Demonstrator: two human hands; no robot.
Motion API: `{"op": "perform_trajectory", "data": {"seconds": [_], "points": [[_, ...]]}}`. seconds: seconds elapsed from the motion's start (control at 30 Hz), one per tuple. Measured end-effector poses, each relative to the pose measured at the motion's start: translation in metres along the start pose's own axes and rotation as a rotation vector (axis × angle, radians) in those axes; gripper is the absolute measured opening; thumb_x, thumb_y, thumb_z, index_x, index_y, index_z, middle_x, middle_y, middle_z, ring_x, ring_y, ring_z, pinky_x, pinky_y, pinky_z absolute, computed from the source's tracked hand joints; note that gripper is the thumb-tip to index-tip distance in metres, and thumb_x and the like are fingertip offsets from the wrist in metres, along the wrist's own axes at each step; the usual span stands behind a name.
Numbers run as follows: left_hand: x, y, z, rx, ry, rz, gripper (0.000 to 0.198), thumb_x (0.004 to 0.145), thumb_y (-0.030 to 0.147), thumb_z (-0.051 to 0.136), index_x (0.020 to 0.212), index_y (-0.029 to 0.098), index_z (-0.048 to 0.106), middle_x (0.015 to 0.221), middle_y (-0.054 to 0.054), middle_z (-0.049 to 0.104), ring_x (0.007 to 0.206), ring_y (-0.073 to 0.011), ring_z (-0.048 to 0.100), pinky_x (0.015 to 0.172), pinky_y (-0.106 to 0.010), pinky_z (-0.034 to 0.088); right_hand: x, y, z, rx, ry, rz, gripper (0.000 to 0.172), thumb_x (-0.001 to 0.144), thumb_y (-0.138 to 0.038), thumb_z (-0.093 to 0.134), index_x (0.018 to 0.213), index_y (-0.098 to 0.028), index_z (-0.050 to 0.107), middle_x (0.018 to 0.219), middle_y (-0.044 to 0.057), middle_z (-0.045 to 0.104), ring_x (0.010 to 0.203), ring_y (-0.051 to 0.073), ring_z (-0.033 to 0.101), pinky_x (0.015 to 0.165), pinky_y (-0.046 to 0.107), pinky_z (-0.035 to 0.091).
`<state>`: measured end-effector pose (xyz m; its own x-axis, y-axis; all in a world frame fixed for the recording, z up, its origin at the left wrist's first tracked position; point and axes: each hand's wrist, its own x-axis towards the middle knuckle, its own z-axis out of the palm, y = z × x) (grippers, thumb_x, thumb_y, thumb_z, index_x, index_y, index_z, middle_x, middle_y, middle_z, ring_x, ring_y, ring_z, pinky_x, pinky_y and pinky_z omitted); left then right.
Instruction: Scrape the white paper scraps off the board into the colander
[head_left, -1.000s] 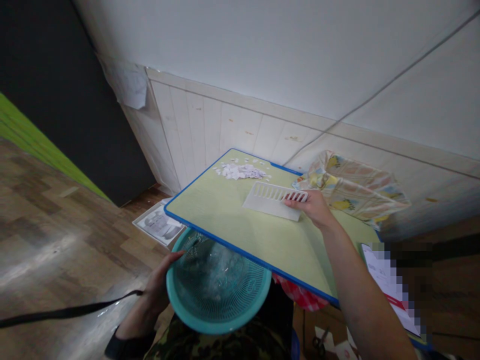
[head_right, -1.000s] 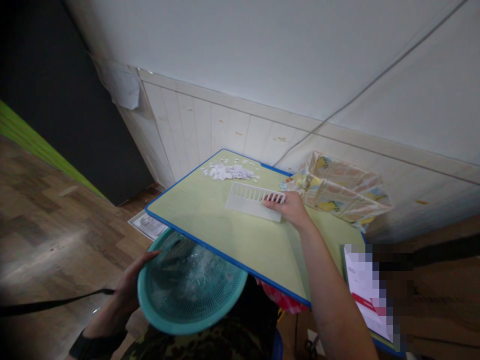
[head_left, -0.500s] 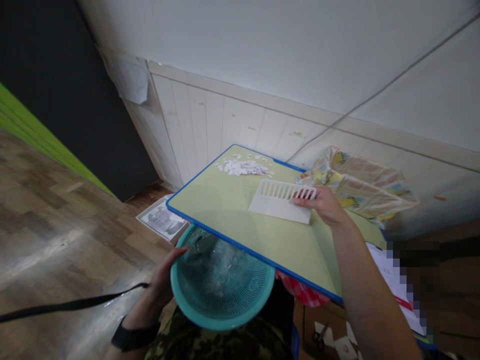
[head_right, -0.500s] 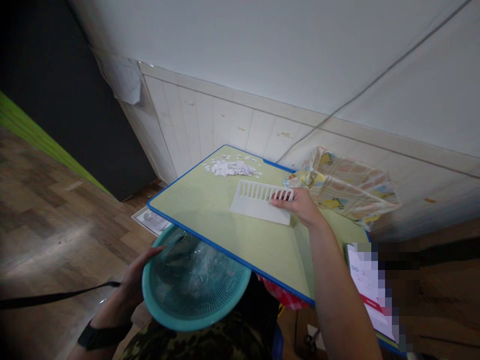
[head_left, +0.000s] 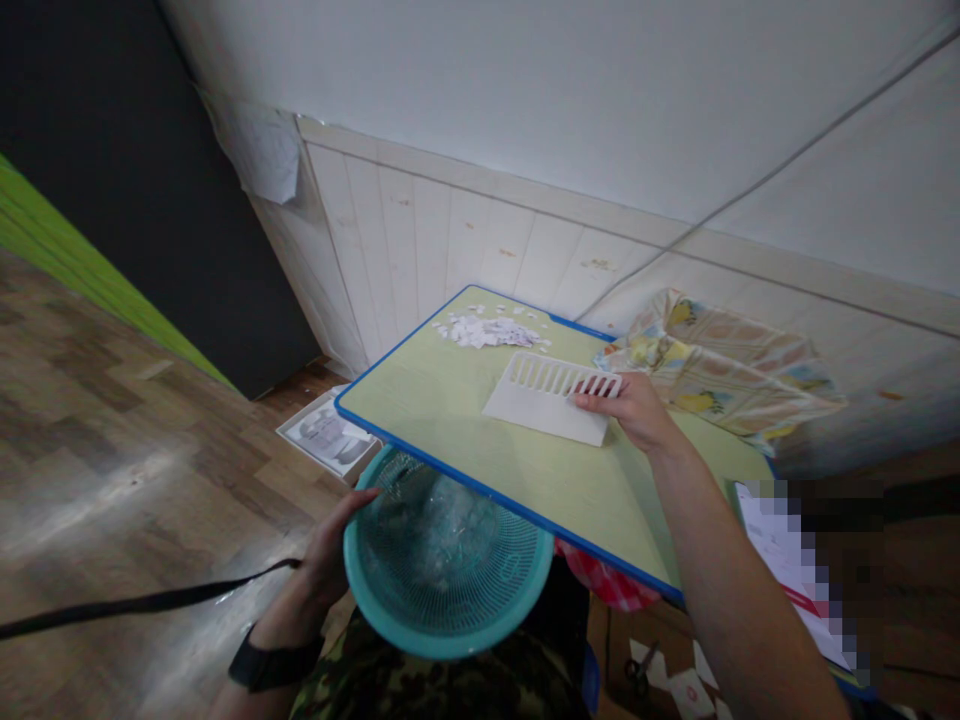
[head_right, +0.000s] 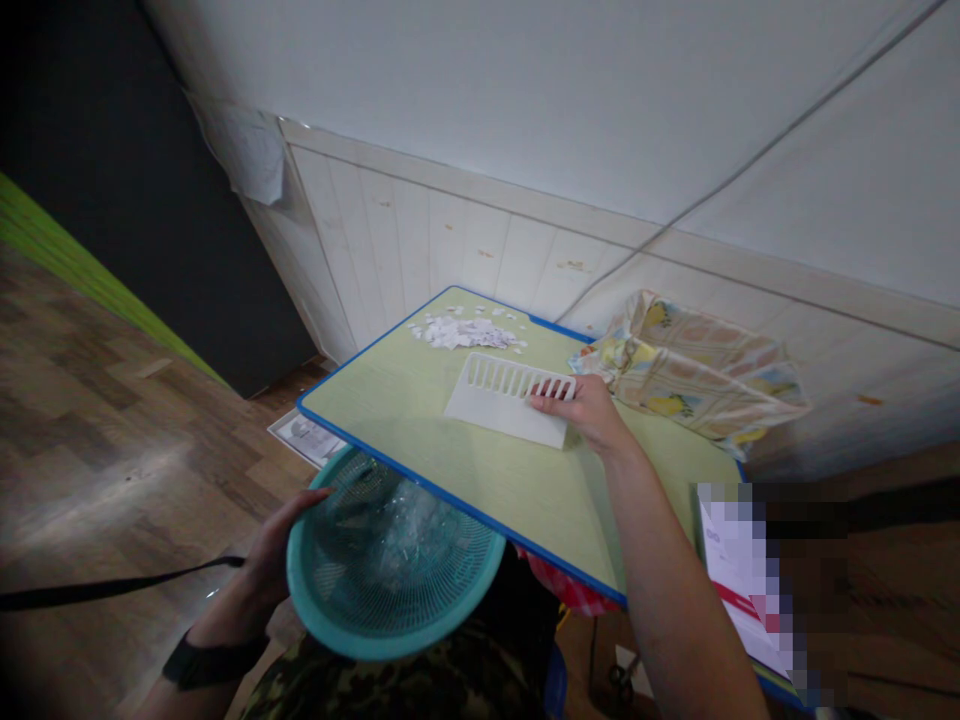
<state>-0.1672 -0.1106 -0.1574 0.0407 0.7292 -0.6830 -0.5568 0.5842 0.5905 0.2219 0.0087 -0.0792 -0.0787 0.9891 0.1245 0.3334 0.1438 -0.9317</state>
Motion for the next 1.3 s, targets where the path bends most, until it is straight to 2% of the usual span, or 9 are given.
{"op": "perform_trajectory", "data": {"seconds": [0.23,0.4,0.5,0.67,0.9,1.1,1.3], "points": [[0.0,-0.001,-0.003,-0.001,-0.026,0.006,0.03,0.093,0.015,0.053,0.074,0.004,0.074,0.067,-0.014,0.07,0.054,-0.0228,0.065,0.055,-0.033,0.058,-0.001,-0.004,0.003,0.009,-0.139,0.019,0.04,0.061,-0.044,0.089,0.089,-0.017,0.081,0.092,0.008,0.08,0.079,0.025,0.072,0.072,0.034,0.055],[0.004,-0.003,-0.007,0.03,-0.045,0.012,0.029,0.093,0.018,0.054,0.076,0.005,0.073,0.073,-0.016,0.072,0.058,-0.0235,0.067,0.058,-0.033,0.058,-0.002,-0.004,0.007,0.023,-0.106,0.026,0.037,0.061,-0.043,0.089,0.087,-0.017,0.081,0.089,0.007,0.079,0.078,0.025,0.072,0.072,0.034,0.054],[0.004,-0.003,-0.007,0.023,-0.062,-0.001,0.025,0.093,0.018,0.055,0.08,0.006,0.073,0.075,-0.015,0.073,0.057,-0.0223,0.066,0.06,-0.033,0.058,-0.002,-0.004,0.012,0.026,-0.163,0.025,0.038,0.064,-0.042,0.088,0.09,-0.017,0.081,0.092,0.008,0.079,0.08,0.025,0.072,0.074,0.034,0.054],[0.0,0.001,0.0,-0.007,-0.018,-0.023,0.024,0.093,0.017,0.053,0.083,0.004,0.071,0.072,-0.016,0.072,0.055,-0.0229,0.066,0.056,-0.032,0.057,-0.004,-0.009,0.007,0.019,-0.158,0.031,0.038,0.063,-0.043,0.088,0.089,-0.016,0.081,0.092,0.008,0.079,0.08,0.025,0.072,0.072,0.033,0.054],[0.0,0.0,0.001,-0.011,-0.06,-0.015,0.024,0.092,0.017,0.053,0.075,0.008,0.068,0.068,-0.015,0.071,0.051,-0.0219,0.064,0.051,-0.031,0.055,-0.006,-0.014,-0.008,-0.01,-0.254,0.072,0.035,0.062,-0.042,0.089,0.083,-0.016,0.081,0.086,0.007,0.079,0.075,0.024,0.071,0.072,0.034,0.055],[-0.003,0.002,0.005,-0.01,-0.021,-0.021,0.027,0.092,0.016,0.051,0.074,0.009,0.069,0.062,-0.012,0.069,0.049,-0.0224,0.064,0.05,-0.031,0.055,-0.007,-0.015,-0.009,0.07,-0.201,0.076,0.03,0.06,-0.039,0.09,0.079,-0.017,0.08,0.084,0.007,0.079,0.072,0.022,0.07,0.069,0.032,0.055],[0.0,0.001,0.0,0.007,-0.05,0.001,0.03,0.093,0.016,0.053,0.07,0.008,0.069,0.062,-0.012,0.068,0.049,-0.0203,0.062,0.05,-0.029,0.054,-0.006,-0.014,-0.003,0.016,-0.311,0.086,0.032,0.062,-0.04,0.089,0.083,-0.017,0.081,0.086,0.007,0.079,0.075,0.022,0.071,0.073,0.033,0.055]]}}
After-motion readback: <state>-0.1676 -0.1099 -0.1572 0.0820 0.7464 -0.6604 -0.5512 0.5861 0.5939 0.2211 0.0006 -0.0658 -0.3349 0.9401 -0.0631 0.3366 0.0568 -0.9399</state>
